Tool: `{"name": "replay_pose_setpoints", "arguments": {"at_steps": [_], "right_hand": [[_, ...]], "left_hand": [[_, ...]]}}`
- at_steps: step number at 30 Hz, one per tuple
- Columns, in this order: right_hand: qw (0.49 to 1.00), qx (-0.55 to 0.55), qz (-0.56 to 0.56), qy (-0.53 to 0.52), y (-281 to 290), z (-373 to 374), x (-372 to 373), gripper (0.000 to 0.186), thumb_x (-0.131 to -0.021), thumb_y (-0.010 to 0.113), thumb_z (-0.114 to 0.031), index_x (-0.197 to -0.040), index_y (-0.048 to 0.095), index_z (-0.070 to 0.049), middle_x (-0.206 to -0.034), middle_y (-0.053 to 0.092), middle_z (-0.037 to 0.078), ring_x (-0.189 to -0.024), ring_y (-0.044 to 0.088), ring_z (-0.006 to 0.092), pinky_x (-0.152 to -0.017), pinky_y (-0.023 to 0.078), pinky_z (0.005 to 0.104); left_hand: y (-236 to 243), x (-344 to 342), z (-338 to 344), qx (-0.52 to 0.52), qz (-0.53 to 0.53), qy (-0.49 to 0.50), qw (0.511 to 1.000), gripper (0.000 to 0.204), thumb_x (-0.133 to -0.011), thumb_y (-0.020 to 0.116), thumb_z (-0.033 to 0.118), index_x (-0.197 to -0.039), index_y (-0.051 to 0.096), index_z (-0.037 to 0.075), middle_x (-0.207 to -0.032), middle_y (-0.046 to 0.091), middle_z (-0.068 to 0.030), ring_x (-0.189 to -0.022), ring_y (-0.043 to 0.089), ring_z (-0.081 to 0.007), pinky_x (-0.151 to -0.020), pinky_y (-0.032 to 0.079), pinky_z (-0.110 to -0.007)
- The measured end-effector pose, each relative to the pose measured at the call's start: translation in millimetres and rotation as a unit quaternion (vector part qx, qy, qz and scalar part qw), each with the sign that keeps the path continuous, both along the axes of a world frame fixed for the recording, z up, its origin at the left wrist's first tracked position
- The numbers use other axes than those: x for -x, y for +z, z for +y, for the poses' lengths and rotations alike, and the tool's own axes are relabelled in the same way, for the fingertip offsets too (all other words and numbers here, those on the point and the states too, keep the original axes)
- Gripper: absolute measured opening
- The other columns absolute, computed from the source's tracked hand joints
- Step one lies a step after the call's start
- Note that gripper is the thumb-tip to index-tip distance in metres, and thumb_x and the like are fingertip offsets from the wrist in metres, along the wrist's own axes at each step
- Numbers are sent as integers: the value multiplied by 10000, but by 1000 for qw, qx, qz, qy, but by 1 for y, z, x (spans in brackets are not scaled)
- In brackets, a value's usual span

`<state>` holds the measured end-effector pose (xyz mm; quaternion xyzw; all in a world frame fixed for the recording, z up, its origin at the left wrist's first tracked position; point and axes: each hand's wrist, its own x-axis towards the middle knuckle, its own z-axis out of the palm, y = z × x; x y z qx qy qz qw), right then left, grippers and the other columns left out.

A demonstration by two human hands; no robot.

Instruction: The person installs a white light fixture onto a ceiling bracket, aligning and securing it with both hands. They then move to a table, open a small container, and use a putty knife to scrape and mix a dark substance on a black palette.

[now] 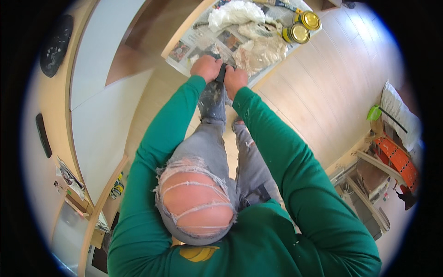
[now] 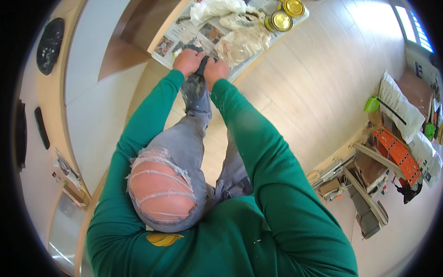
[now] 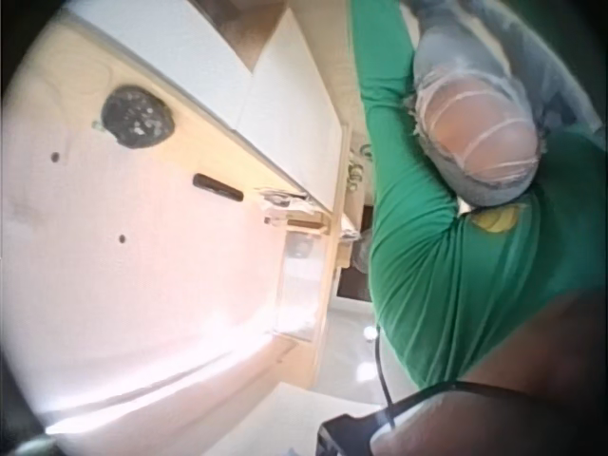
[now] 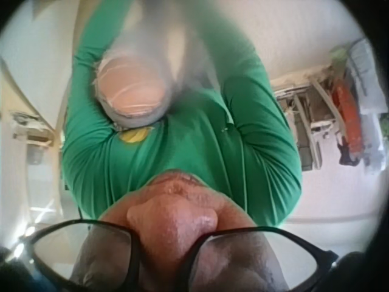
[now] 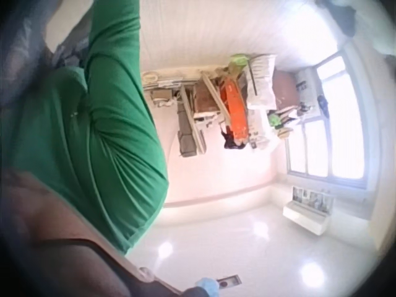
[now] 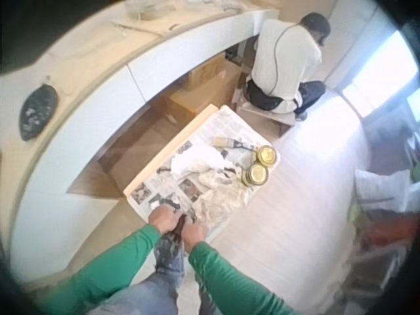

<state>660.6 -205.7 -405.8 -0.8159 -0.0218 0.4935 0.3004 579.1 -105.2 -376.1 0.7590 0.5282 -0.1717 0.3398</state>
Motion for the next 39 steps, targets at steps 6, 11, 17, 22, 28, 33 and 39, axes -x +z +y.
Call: {"name": "replay_pose_setpoints", "arguments": {"at_steps": [6, 11, 17, 22, 28, 33, 39], "right_hand": [[995, -80, 51, -21, 59, -48, -16, 425, -973, 615, -335, -935, 700, 80, -801, 675, 177, -688, 601, 258, -640, 470, 414], [984, -100, 117, -93, 70, -95, -35, 307, -1028, 587, -324, -973, 673, -35, -686, 573, -2, -481, 439, 95, -413, 301, 286], [985, -130, 101, -45, 65, -94, -46, 308, -1035, 589, -324, -992, 683, -35, -706, 586, -13, -519, 462, 85, -442, 331, 272], [987, -150, 57, 24, 57, -79, -40, 414, -996, 637, -345, -939, 704, 59, -757, 638, 77, -688, 540, 145, -636, 445, 348], [987, -117, 16, 107, 33, -6, 1, 409, -964, 649, -335, -933, 695, 70, -752, 653, 174, -665, 602, 236, -623, 457, 402], [991, -61, 101, 71, 10, 18, 19, 341, -975, 639, -280, -873, 654, 45, -648, 589, 109, -456, 501, 220, -429, 364, 403], [954, -117, -125, 248, -35, 24, 6, 275, -937, 652, -215, -932, 675, 59, -843, 685, 218, -784, 676, 348, -687, 517, 446]], "left_hand": [[9, 27, -29, -126, -57, 135, 981, 383, -923, 673, 442, -938, 699, 60, -915, 732, -180, -883, 702, -392, -776, 542, -522], [30, 4, -31, -170, -1, 20, 985, 490, -807, 825, 430, -1089, 618, 87, -903, 734, -155, -851, 715, -369, -719, 545, -486], [2, 36, -2, -74, -148, 148, 975, 350, -812, 830, 288, -977, 701, 7, -900, 745, -149, -819, 717, -327, -737, 549, -425], [-15, 64, -2, -57, -228, 321, 917, 391, -870, 788, 366, -936, 739, -16, -859, 748, -158, -795, 713, -262, -752, 549, -375], [20, 63, -28, 114, -129, 353, 920, 484, -900, 736, 440, -828, 731, -38, -752, 721, -179, -652, 673, -260, -642, 518, -413], [11, 68, -20, 66, -94, 234, 965, 507, -908, 726, 425, -748, 722, -56, -615, 634, -149, -546, 576, -220, -570, 465, -406], [2, 46, -9, -22, -102, 190, 976, 458, -901, 692, 420, -788, 744, -21, -724, 692, -220, -669, 680, -357, -654, 517, -455]]}}
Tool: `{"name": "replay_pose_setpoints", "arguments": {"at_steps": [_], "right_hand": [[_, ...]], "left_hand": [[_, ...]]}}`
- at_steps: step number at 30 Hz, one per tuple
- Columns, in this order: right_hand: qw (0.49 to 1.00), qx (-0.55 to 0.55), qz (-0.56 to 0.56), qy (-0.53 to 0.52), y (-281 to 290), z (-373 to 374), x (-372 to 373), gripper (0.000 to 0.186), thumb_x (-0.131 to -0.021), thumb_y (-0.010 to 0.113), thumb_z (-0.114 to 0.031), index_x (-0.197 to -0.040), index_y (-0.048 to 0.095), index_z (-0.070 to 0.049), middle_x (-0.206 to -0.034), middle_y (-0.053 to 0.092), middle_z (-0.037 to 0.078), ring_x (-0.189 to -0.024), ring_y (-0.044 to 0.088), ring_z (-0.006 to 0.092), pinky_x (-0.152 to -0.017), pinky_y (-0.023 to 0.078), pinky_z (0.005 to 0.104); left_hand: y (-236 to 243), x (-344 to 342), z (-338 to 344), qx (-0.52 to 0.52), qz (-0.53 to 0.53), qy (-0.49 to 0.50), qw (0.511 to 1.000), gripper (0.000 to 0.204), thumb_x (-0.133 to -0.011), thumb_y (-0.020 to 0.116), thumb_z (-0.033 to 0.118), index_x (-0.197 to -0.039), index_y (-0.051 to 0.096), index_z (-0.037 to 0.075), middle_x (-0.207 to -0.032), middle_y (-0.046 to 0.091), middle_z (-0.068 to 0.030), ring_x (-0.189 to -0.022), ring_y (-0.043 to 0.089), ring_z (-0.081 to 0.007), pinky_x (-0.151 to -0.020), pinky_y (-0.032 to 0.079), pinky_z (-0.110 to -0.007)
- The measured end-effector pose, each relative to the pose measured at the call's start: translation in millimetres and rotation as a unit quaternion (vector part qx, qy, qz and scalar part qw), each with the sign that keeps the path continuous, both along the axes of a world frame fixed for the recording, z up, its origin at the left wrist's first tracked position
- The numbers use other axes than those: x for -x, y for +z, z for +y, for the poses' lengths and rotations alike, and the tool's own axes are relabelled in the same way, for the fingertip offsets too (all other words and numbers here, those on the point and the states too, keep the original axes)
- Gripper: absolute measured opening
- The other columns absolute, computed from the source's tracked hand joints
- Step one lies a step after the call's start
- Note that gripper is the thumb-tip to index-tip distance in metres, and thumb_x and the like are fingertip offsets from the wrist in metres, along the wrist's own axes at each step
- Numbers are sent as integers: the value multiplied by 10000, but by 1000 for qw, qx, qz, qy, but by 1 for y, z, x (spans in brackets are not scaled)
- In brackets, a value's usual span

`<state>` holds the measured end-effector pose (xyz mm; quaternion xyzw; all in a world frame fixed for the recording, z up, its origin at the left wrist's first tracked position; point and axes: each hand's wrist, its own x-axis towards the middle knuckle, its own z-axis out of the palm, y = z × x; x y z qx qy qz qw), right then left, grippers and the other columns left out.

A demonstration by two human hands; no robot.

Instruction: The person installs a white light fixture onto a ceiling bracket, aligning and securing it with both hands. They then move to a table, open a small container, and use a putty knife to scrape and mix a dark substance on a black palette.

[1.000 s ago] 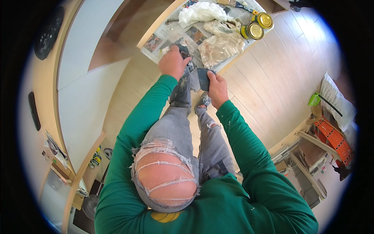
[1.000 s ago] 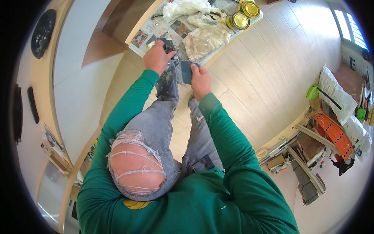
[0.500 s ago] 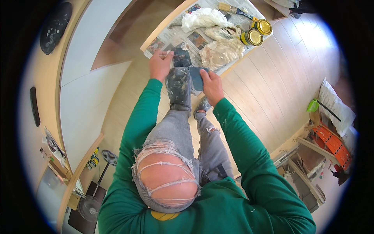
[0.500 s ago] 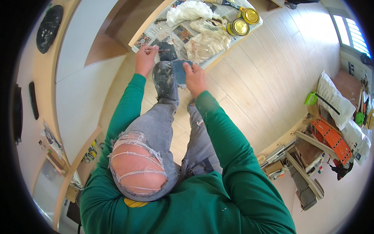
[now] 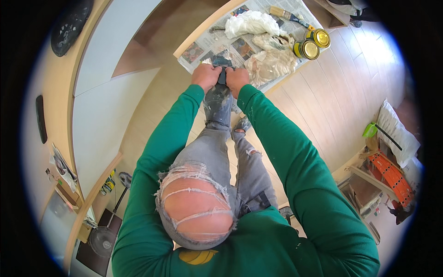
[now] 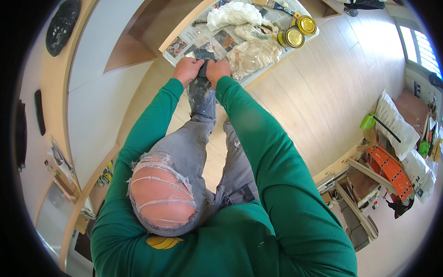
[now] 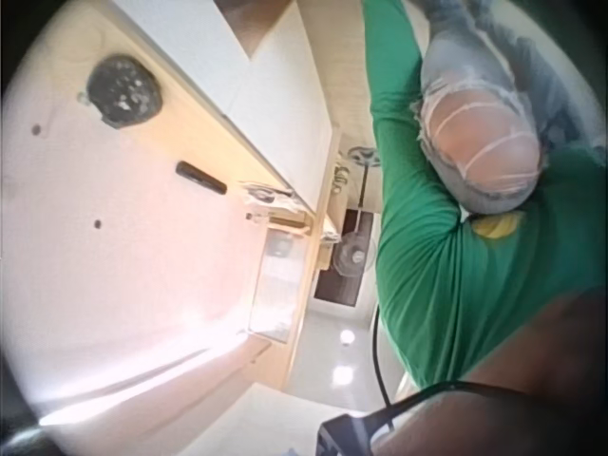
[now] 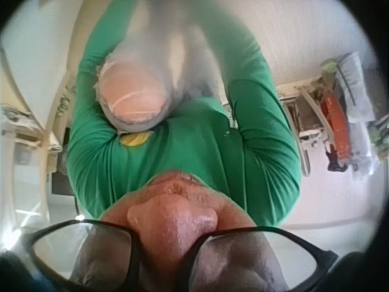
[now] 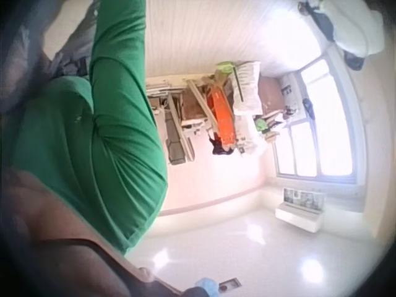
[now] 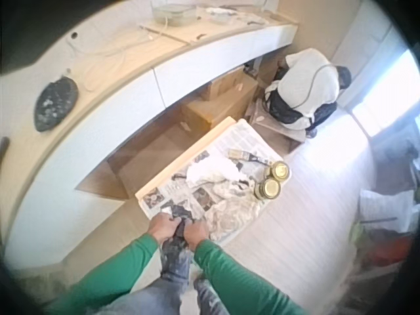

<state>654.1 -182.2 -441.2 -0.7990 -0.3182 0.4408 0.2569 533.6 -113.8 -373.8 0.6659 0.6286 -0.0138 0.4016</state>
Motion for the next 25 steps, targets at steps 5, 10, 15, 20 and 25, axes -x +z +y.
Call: {"name": "replay_pose_setpoints", "arguments": {"at_steps": [5, 10, 15, 20, 25], "right_hand": [[997, 49, -28, 48, 31, 7, 0, 302, -929, 637, -219, -1010, 704, 65, -1008, 705, 281, -963, 683, 425, -822, 527, 460], [996, 83, 5, 32, 18, 5, -3, 447, -944, 571, -344, -972, 715, 78, -1084, 691, 328, -1053, 677, 443, -911, 530, 469], [968, 10, -101, 230, 20, 6, -15, 379, -964, 566, -294, -929, 710, 54, -1029, 717, 279, -941, 692, 440, -830, 541, 465], [973, 14, 191, -128, 43, -5, -52, 243, -957, 626, -189, -1090, 677, 8, -942, 728, 161, -798, 711, 293, -732, 551, 448], [955, -58, 260, -128, 107, -89, -76, 584, -965, 664, -319, -1425, 474, -12, -1108, 717, 143, -816, 709, 297, -776, 601, 509]], "left_hand": [[-3, 1, -2, -5, 50, -20, 999, 495, -922, 592, 445, -815, 755, -10, -845, 702, -262, -840, 694, -440, -778, 537, -528], [-6, -2, -5, -16, 66, -19, 997, 491, -911, 632, 450, -828, 744, -20, -819, 693, -262, -814, 691, -430, -757, 527, -502], [-2, -5, -2, 16, 60, 25, 998, 478, -922, 624, 442, -844, 756, -10, -869, 719, -243, -863, 699, -423, -794, 537, -491], [10, -16, -19, -49, 71, 93, 992, 461, -926, 656, 471, -953, 725, 16, -956, 741, -217, -967, 716, -386, -834, 551, -516], [26, -22, -22, -51, 177, 3, 983, 519, -861, 747, 522, -1103, 678, 67, -1005, 755, -176, -968, 717, -398, -827, 563, -490]]}}
